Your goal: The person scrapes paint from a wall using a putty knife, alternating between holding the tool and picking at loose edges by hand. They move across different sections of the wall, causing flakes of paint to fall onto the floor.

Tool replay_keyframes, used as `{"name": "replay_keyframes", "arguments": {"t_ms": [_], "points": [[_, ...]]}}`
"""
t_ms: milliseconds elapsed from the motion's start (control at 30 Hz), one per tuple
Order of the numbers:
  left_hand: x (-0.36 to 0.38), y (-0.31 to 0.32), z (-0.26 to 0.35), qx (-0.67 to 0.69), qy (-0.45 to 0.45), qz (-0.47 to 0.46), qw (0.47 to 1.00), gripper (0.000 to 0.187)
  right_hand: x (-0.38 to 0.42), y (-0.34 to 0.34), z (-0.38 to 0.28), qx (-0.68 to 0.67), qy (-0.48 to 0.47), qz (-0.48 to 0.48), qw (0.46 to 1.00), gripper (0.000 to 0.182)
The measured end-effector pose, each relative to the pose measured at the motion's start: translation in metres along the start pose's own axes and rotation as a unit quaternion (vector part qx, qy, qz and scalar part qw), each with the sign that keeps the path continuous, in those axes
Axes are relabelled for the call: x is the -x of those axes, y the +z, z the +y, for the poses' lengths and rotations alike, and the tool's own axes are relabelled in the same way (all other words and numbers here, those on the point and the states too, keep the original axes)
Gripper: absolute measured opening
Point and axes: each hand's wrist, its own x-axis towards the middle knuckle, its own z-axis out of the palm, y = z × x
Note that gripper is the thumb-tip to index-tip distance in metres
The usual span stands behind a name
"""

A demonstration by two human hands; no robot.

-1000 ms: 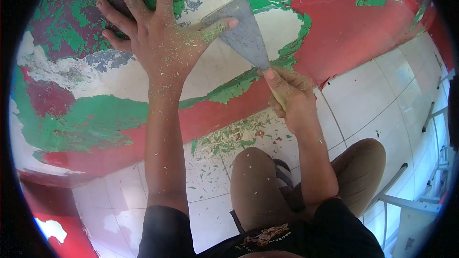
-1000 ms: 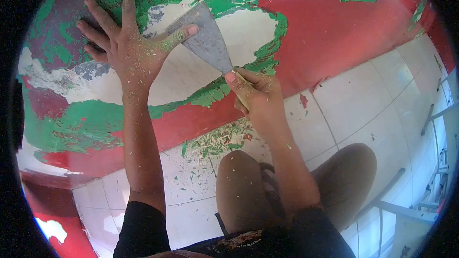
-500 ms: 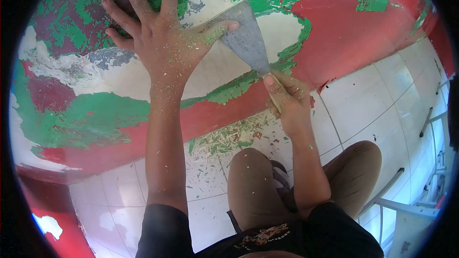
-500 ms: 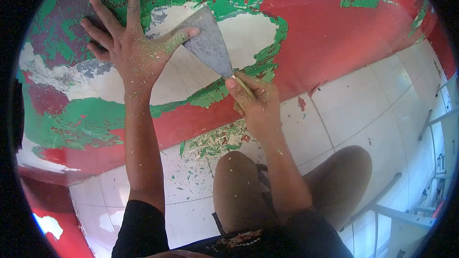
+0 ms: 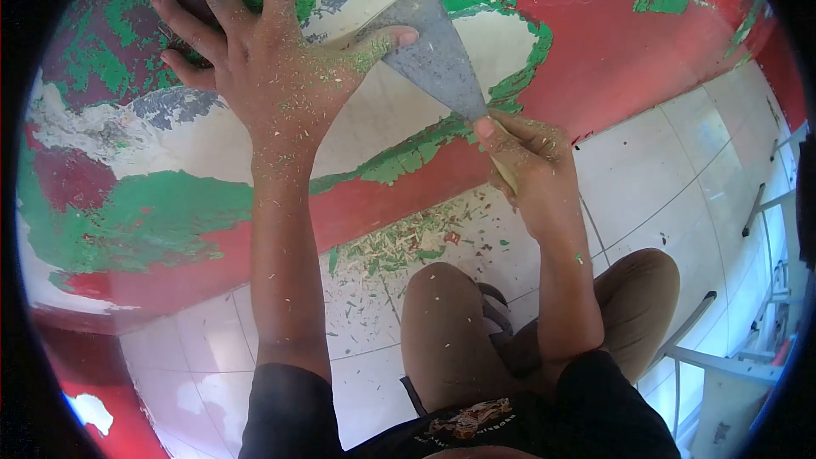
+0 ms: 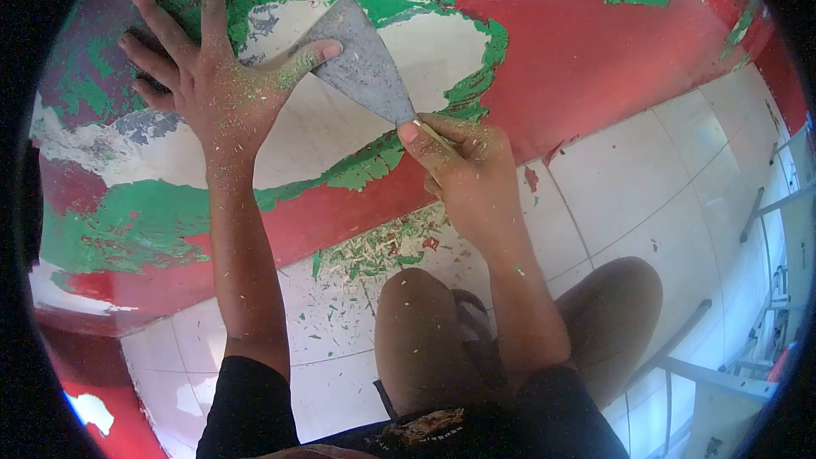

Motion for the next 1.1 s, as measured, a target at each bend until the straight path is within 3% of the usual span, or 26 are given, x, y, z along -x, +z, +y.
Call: {"name": "replay_keyframes", "arguments": {"t_ms": [100,167,200,267,333,400,600,700,800,933,1000,1100], "points": [[0.0,0.006,-0.001,-0.003,0.006,0.027,1.0,0.126,-0.002,0.002,0.01,0.03,-0.037,0.037,0.998,0.033],[0.0,0.0,0.002,0.018,-0.007,0.01,1.0,0.126,-0.007,-0.002,0.017,0.104,-0.141,0.043,0.984,0.033],[-0.001,-0.005,0.004,0.04,-0.02,-0.007,0.999,0.125,-0.009,-0.002,0.015,0.102,-0.14,0.043,0.984,0.033],[-0.002,-0.011,0.005,0.042,-0.02,-0.014,0.999,0.124,-0.016,-0.001,0.004,0.148,-0.224,0.021,0.963,0.035],[-0.004,-0.012,0.004,0.043,-0.016,-0.02,0.999,0.123,-0.023,0.0,-0.009,0.113,-0.183,-0.004,0.977,0.035],[-0.003,-0.01,-0.004,0.141,-0.025,-0.051,0.988,0.126,-0.024,0.002,-0.012,0.083,-0.144,-0.035,0.985,0.035],[-0.008,-0.031,0.005,0.198,-0.029,-0.062,0.978,0.124,-0.01,0.003,0.027,-0.002,-0.078,0.002,0.997,0.034],[-0.007,-0.034,0.006,0.098,-0.035,-0.098,0.99,0.121,-0.007,0.005,0.029,0.0,-0.078,0.004,0.997,0.036],[-0.005,-0.018,0.005,0.075,-0.029,-0.052,0.995,0.118,-0.005,0.007,0.03,-0.029,-0.048,0.01,0.998,0.037],[-0.005,-0.022,0.008,0.056,-0.05,-0.063,0.995,0.117,0.001,0.008,0.019,-0.041,-0.01,0.006,0.999,0.032],[-0.007,-0.03,0.004,0.198,-0.027,-0.063,0.978,0.125,0.001,0.005,0.014,-0.045,-0.008,0.005,0.999,0.031],[-0.008,-0.029,0.005,0.199,-0.038,-0.064,0.977,0.125,-0.002,0.003,0.005,-0.016,0.002,0.007,1.0,0.028]]}}
